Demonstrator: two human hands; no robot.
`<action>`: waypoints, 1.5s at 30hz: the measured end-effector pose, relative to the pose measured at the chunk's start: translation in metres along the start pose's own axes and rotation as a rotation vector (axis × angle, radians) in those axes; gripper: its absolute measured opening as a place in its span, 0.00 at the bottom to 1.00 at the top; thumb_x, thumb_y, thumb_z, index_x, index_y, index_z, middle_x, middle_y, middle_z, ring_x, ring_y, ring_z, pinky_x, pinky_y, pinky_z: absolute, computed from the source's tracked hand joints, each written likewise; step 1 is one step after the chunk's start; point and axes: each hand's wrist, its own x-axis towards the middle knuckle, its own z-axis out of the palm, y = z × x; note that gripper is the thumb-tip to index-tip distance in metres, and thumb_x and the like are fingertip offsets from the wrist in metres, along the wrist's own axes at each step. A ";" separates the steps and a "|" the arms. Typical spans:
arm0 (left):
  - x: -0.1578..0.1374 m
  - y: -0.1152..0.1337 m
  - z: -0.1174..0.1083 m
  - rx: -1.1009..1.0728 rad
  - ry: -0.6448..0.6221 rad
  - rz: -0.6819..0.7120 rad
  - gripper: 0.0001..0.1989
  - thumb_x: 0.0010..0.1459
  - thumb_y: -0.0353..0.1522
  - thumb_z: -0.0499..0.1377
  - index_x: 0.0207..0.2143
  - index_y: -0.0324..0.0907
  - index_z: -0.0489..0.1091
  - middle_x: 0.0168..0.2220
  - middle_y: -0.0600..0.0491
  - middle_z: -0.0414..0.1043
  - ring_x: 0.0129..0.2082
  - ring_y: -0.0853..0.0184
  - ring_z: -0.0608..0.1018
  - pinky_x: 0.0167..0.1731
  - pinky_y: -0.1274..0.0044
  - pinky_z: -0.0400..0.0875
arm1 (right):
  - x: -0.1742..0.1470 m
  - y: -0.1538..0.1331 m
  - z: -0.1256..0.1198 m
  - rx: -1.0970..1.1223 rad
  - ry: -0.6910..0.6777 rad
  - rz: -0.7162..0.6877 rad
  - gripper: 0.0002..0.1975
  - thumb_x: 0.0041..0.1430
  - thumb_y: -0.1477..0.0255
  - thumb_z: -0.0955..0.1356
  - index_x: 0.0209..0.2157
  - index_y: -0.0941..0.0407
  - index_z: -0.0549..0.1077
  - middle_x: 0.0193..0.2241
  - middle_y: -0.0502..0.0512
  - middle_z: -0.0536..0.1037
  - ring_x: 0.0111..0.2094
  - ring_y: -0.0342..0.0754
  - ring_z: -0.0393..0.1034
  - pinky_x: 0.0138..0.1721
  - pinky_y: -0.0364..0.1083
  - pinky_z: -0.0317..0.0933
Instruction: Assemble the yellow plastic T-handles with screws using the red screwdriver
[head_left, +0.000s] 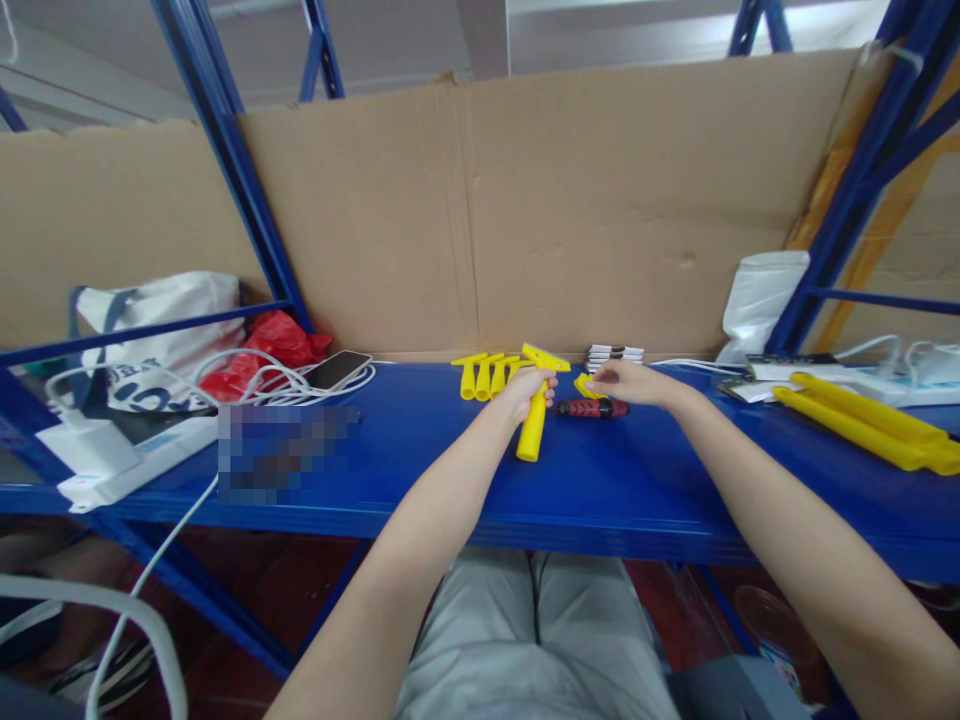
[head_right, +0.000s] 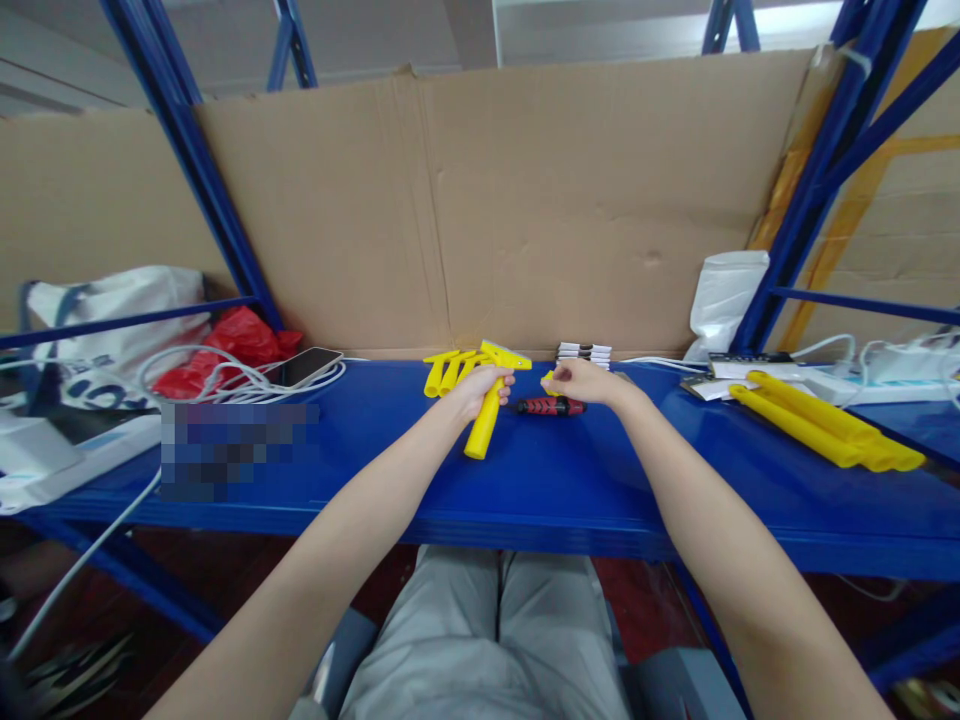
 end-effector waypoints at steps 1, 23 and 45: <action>0.000 0.000 0.000 0.016 0.036 0.011 0.08 0.53 0.21 0.48 0.24 0.39 0.57 0.14 0.61 0.56 0.10 0.79 0.58 0.12 0.84 0.52 | -0.003 0.001 -0.003 -0.031 -0.133 -0.012 0.16 0.46 0.56 0.66 0.24 0.56 0.72 0.25 0.55 0.75 0.28 0.49 0.68 0.29 0.45 0.60; 0.003 -0.001 -0.002 0.043 0.164 0.071 0.08 0.52 0.22 0.50 0.23 0.40 0.57 0.15 0.61 0.57 0.10 0.79 0.58 0.13 0.83 0.53 | -0.019 0.001 -0.035 0.460 0.094 0.033 0.24 0.38 0.48 0.68 0.18 0.55 0.63 0.13 0.50 0.66 0.15 0.39 0.57 0.16 0.41 0.51; -0.001 -0.001 -0.001 0.138 0.126 -0.050 0.08 0.53 0.21 0.49 0.24 0.39 0.59 0.13 0.60 0.56 0.10 0.77 0.59 0.13 0.82 0.54 | 0.000 0.012 -0.036 0.680 0.828 0.034 0.25 0.48 0.46 0.60 0.33 0.54 0.64 0.19 0.50 0.67 0.21 0.48 0.67 0.22 0.49 0.62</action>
